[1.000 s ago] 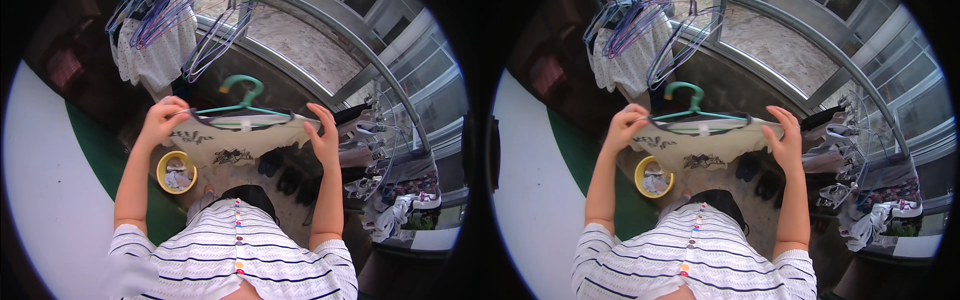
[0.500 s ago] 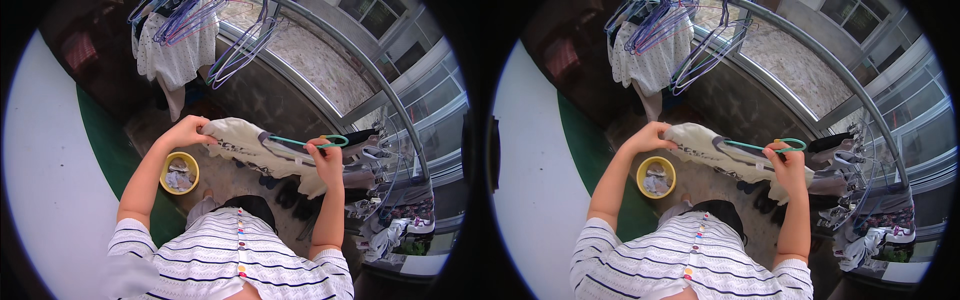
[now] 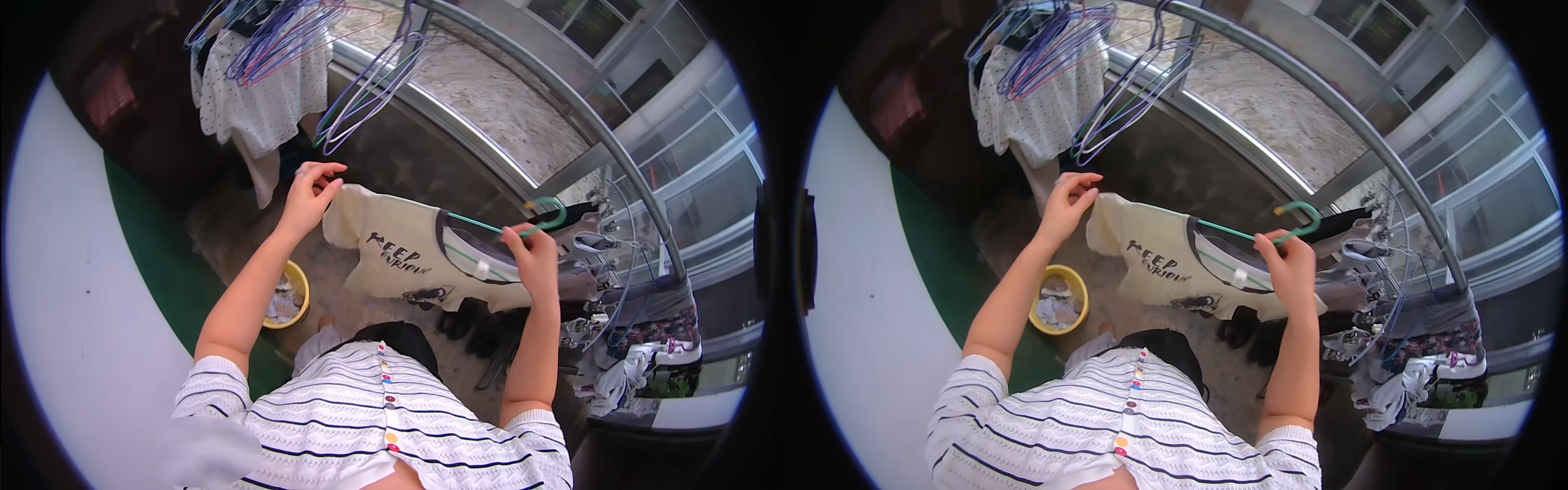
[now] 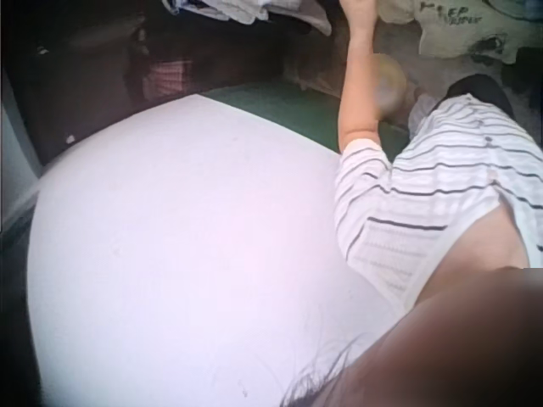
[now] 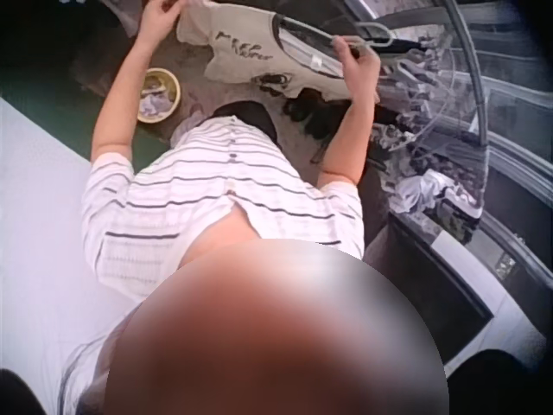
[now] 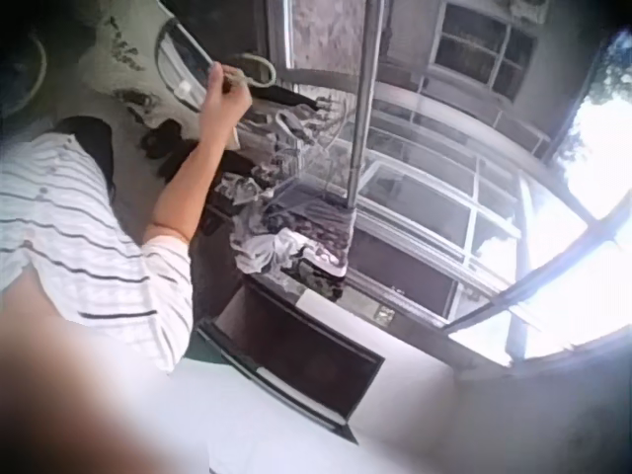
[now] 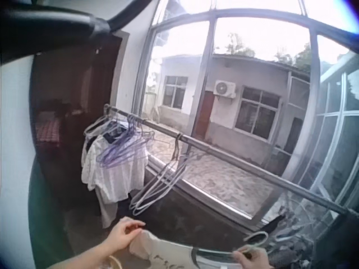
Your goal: The person washes a beige tote bag by hand in a sink, scrubbing it with soap and rinsing it thoroughly. They then move to a balcony area, where they hang the wet bag on a clothes hanger. The person proceeds to take other items, including a white shirt and a pair of pants, from a yellow bucket and hangs them on the drying rack.
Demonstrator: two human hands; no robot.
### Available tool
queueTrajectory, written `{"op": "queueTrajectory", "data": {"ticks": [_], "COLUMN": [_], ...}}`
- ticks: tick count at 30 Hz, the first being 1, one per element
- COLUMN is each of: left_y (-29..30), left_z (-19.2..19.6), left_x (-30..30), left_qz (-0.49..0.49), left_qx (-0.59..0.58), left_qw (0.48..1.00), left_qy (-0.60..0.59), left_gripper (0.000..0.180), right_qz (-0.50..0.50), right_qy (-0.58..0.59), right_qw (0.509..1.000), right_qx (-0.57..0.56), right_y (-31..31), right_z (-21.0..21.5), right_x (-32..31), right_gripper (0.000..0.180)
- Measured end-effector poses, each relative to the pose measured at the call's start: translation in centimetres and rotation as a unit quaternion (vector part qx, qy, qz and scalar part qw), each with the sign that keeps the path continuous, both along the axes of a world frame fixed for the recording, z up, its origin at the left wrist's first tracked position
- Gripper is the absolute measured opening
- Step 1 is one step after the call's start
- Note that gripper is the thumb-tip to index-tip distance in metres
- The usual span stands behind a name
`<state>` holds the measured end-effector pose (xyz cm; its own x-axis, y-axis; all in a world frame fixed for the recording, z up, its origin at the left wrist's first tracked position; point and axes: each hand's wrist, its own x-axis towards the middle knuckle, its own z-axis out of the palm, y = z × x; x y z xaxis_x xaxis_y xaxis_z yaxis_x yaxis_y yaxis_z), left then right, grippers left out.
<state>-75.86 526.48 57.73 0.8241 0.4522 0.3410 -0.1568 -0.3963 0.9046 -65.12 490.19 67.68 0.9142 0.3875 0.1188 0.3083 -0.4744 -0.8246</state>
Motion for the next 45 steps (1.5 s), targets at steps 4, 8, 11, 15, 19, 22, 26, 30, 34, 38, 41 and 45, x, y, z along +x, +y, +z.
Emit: {"op": "queueTrajectory", "data": {"ticks": [4,8,11,15,19,22,26,30,34,38,41,45], "left_y": [-2.1,-3.8,-4.7,-9.8,-10.8,-10.2,-9.0,-8.0,-6.4,-4.2,-2.2,1.1], "left_z": [0.5,2.1,2.6,11.0,12.8,10.9,9.3,8.4,8.0,8.8,9.2,9.6], "left_x": [1.0,0.7,0.4,-2.1,-2.3,0.0,3.6,3.9,2.8,2.5,3.1,3.2], "left_qz": [-0.033,-0.099,-0.158,-0.198,-0.102,-0.048,-0.074,-0.055,0.014,0.066,0.087,0.089], "left_qx": [0.015,-0.043,-0.121,-0.097,0.087,0.163,0.154,0.177,0.223,0.224,0.240,0.245], "left_qw": [0.999,0.994,0.980,0.975,0.991,0.984,0.985,0.983,0.974,0.971,0.966,0.962], "left_qy": [0.010,-0.005,-0.010,-0.016,-0.011,-0.058,-0.019,0.000,0.042,0.047,0.048,0.082], "left_gripper": [0.022,0.017,0.017,0.038,0.060,0.055,0.052,0.053,0.056,0.054,0.054,0.054], "right_qz": [0.014,0.145,0.154,0.170,0.177,0.191,0.160,0.222,0.284,0.291,0.317,0.276], "right_qy": [0.128,0.270,0.263,0.221,0.175,0.170,0.220,0.237,0.242,0.240,0.260,0.237], "right_qw": [0.989,0.929,0.882,0.856,0.862,0.856,0.830,0.826,0.827,0.850,0.849,0.870], "right_qx": [0.070,0.208,0.360,0.436,0.443,0.450,0.486,0.460,0.421,0.368,0.332,0.333], "right_y": [1.5,4.9,9.3,14.2,16.5,17.6,18.9,20.4,23.9,26.8,29.2,33.4], "right_z": [-1.5,2.1,6.4,9.3,10.6,10.0,7.1,5.4,4.9,5.7,6.4,6.0], "right_x": [2.6,3.0,2.6,3.4,5.6,8.7,13.1,14.9,15.3,15.4,16.1,15.9], "right_gripper": [0.021,0.042,0.049,0.051,0.052,0.052,0.054,0.048,0.036,0.030,0.047,0.066]}}
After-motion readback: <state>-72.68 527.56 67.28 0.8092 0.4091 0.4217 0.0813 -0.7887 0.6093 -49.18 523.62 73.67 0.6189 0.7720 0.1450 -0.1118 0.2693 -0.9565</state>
